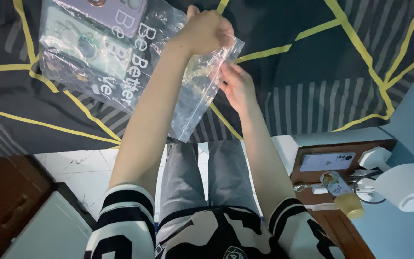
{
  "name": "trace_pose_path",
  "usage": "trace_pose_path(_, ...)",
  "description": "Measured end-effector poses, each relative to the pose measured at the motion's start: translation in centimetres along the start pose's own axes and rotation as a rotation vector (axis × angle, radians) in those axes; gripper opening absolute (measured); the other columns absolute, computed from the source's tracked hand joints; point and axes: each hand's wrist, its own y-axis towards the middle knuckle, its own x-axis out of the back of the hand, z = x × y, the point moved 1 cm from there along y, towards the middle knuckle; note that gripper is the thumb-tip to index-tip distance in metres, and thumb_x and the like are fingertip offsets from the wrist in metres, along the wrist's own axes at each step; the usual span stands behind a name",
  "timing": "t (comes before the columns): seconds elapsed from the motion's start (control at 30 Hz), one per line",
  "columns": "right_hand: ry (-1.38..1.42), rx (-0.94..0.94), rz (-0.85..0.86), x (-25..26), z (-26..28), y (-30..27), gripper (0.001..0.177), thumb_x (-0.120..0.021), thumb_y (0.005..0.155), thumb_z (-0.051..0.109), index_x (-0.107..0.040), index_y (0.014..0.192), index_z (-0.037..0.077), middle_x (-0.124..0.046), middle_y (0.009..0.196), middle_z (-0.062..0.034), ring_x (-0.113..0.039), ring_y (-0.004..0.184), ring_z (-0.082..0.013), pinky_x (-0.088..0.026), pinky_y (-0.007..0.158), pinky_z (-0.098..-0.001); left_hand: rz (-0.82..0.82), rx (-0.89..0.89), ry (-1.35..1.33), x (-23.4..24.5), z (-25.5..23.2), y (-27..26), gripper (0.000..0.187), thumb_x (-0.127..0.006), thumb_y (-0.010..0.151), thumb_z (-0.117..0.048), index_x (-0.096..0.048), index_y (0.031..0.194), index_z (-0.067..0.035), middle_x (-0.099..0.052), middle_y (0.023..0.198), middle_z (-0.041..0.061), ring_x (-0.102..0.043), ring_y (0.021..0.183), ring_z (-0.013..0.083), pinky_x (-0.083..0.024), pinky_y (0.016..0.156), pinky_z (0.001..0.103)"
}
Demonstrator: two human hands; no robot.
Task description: The person places several phone cases into a large plastic bag, then takes the bag and a small cardboard box and places them inside a cabinet.
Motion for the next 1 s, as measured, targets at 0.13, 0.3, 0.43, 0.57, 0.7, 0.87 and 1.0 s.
trace_pose_path(0.13, 0.015, 0.019, 0.096, 1.0, -0.7, 0.8, 0.020, -0.075, 0.093, 0.014, -0.071, 0.108, 0.002, -0.071, 0.098, -0.0072, -0.069, 0.097, -0.0168, -0.058, 0.101, -0.0440, -0.020, -0.041, -0.025, 0.1, 0.1, -0.3, 0.021, -0.068, 0.089, -0.010, -0.076, 0.086, -0.029, -0.074, 0.084, -0.013, -0.064, 0.081, 0.0115, -0.022, 0.086, 0.044)
trace_pose_path(0.3, -0.038, 0.061, -0.025, -0.1, -0.1, 0.3, 0.025, -0.077, 0.090, 0.010, -0.072, 0.112, -0.003, -0.074, 0.104, -0.0098, -0.068, 0.099, -0.0166, -0.059, 0.089, -0.0328, -0.031, -0.024, -0.054, -0.1, 0.1, -0.4, 0.027, -0.065, 0.083, -0.002, -0.075, 0.083, -0.026, -0.071, 0.080, -0.013, -0.060, 0.077, 0.0108, -0.021, 0.086, 0.042)
trace_pose_path(0.43, -0.144, 0.158, -0.099, -0.1, -1.0, 1.1, 0.031, -0.081, 0.085, 0.018, -0.074, 0.108, -0.002, -0.075, 0.099, -0.0105, -0.070, 0.097, -0.0186, -0.060, 0.093, -0.0363, -0.071, -0.066, -0.056, 0.1, -0.3, -0.7, 0.025, -0.063, 0.085, -0.004, -0.074, 0.081, -0.027, -0.073, 0.083, -0.015, -0.061, 0.077, 0.0102, -0.021, 0.085, 0.042)
trace_pose_path(0.57, -0.185, 0.284, -0.183, -0.5, -1.2, 0.9, 0.024, -0.082, 0.083, 0.016, -0.075, 0.101, 0.003, -0.076, 0.095, -0.0096, -0.074, 0.093, -0.0190, -0.065, 0.091, -0.0388, -0.091, -0.040, 0.009, -1.0, -0.2, -0.3, 0.025, -0.049, 0.090, -0.009, -0.072, 0.084, -0.018, -0.069, 0.074, -0.003, -0.053, 0.065, 0.0200, -0.023, 0.087, 0.041)
trace_pose_path(0.7, -0.167, 0.393, 0.005, -0.6, -1.8, 0.9, 0.017, -0.078, 0.091, 0.020, -0.070, 0.095, 0.007, -0.068, 0.079, -0.0044, -0.062, 0.073, -0.0105, -0.055, 0.077, -0.0274, -0.110, -0.029, 0.019, -2.2, 0.7, 0.1, 0.023, -0.043, 0.073, -0.001, -0.056, 0.073, -0.020, -0.056, 0.067, -0.007, -0.037, 0.060, 0.0199, -0.023, 0.086, 0.039)
trace_pose_path(0.87, -0.169, 0.125, 0.049, 0.9, -2.7, 0.0, 0.021, -0.078, 0.090, 0.012, -0.070, 0.109, 0.007, -0.076, 0.103, -0.0079, -0.075, 0.096, -0.0187, -0.060, 0.095, -0.0358, -0.184, -0.115, 0.016, -2.3, 2.0, 0.8, 0.014, -0.058, 0.088, -0.009, -0.065, 0.081, -0.019, -0.067, 0.073, -0.005, -0.060, 0.071, 0.0221, -0.024, 0.085, 0.043)
trace_pose_path(1.0, -0.110, 0.130, 0.068, 0.5, -3.7, -0.8, 0.013, -0.077, 0.090, 0.007, -0.069, 0.101, 0.006, -0.074, 0.091, -0.0071, -0.075, 0.088, -0.0170, -0.063, 0.095, -0.0347, -0.118, -0.061, -0.005, -1.5, 0.6, -0.1, 0.028, -0.045, 0.076, 0.001, -0.065, 0.077, -0.020, -0.070, 0.077, -0.007, -0.059, 0.071, 0.0201, -0.024, 0.089, 0.043)
